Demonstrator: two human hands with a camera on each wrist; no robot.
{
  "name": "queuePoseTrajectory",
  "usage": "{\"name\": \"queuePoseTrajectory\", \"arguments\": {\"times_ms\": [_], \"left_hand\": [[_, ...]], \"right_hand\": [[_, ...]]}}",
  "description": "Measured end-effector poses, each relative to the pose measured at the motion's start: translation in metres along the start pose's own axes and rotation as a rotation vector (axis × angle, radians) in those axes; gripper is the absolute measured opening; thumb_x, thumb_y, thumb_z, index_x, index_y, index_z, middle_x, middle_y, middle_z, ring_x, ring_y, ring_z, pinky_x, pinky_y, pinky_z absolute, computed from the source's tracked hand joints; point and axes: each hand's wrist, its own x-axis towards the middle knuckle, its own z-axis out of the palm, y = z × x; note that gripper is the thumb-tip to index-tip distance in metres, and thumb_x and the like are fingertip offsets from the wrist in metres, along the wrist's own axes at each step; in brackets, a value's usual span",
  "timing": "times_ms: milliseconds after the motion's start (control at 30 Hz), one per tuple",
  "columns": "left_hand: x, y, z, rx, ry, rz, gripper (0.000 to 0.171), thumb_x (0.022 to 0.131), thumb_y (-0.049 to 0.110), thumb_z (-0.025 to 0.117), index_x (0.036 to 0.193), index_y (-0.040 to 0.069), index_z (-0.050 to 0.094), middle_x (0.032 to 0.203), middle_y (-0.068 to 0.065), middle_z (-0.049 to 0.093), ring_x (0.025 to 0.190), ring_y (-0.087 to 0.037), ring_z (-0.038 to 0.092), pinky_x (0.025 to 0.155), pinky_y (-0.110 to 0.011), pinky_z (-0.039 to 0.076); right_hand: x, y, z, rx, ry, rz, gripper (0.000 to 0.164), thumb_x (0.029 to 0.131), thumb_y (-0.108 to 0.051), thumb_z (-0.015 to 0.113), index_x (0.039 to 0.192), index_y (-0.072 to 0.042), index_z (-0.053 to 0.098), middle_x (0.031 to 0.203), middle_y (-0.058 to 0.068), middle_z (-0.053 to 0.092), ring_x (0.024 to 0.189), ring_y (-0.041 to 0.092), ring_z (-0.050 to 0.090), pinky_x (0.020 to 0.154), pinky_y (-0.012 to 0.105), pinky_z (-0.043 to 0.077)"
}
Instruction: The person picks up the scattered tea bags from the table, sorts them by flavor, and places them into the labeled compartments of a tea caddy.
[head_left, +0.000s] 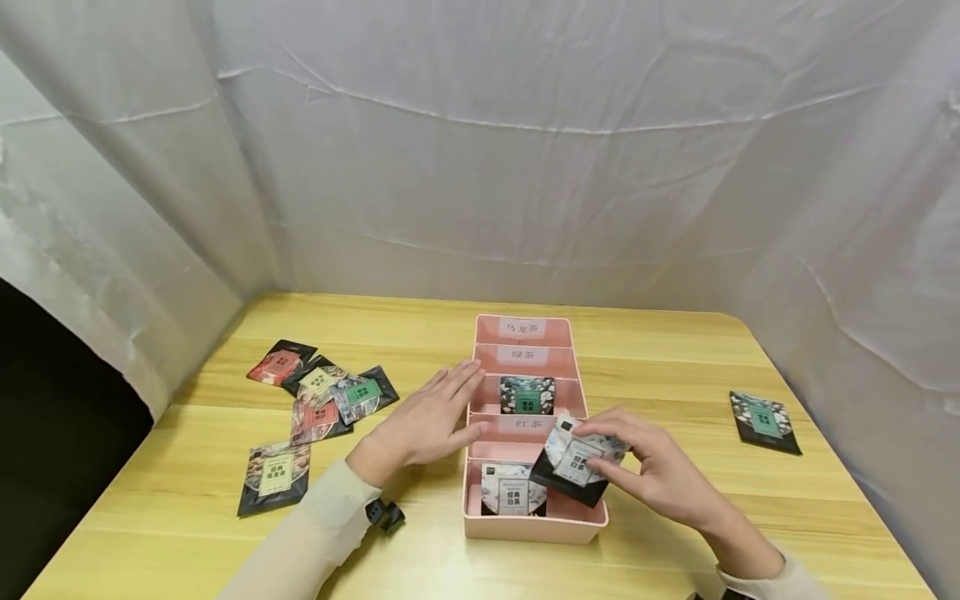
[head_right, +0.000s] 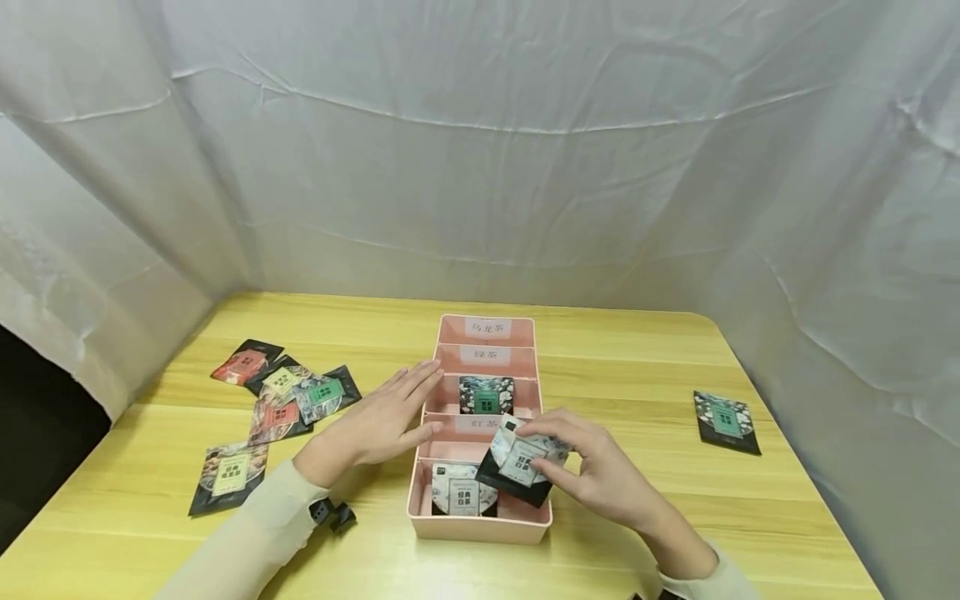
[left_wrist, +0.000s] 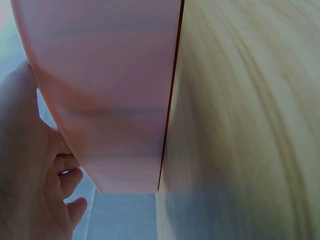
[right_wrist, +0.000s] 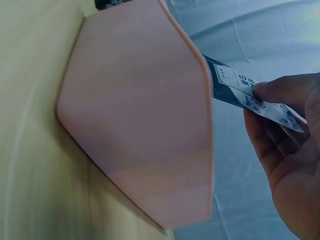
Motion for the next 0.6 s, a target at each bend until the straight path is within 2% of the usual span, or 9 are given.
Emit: {"name": "queuePoseTrajectory", "arguments": {"times_ms": [133,300,600], "left_hand": [[0.0,-0.001,0.001,0.002,-0.001,-0.001,0.084,0.099,0.064,0.018,0.155,0.002,0.018,0.162,-0.013,0.012,0.149,-0.024,0.007,0.119,-0.039,0.01],[0.0,0.0,0.001,0.002,-0.002,0.0,0.084,0.099,0.064,0.017,0.155,0.002,0.018,0.162,-0.013,0.012,0.149,-0.024,0.007,0.119,-0.04,0.011],[0.0,0.001,-0.001,-0.005,-0.003,0.004,0.081,0.101,0.061,0.023,0.155,0.001,0.017,0.162,-0.014,0.012,0.149,-0.027,0.01,0.119,-0.041,0.013]], "right_hand": [[0.0,0.0,0.009,-0.067,-0.03,-0.005,0.046,0.083,0.002,0.074,0.124,-0.016,0.064,0.119,-0.002,0.063,0.106,0.014,0.06,0.085,0.02,0.05],[0.002,0.0,0.018,-0.076,-0.083,-0.015,0.043,0.086,0.0,0.072,0.125,-0.017,0.063,0.121,-0.003,0.062,0.108,0.015,0.059,0.088,0.023,0.051],[0.004,0.005,0.031,-0.149,-0.127,-0.154,0.041,0.084,-0.002,0.072,0.123,-0.013,0.064,0.117,-0.004,0.062,0.103,0.01,0.061,0.09,0.019,0.05]]}}
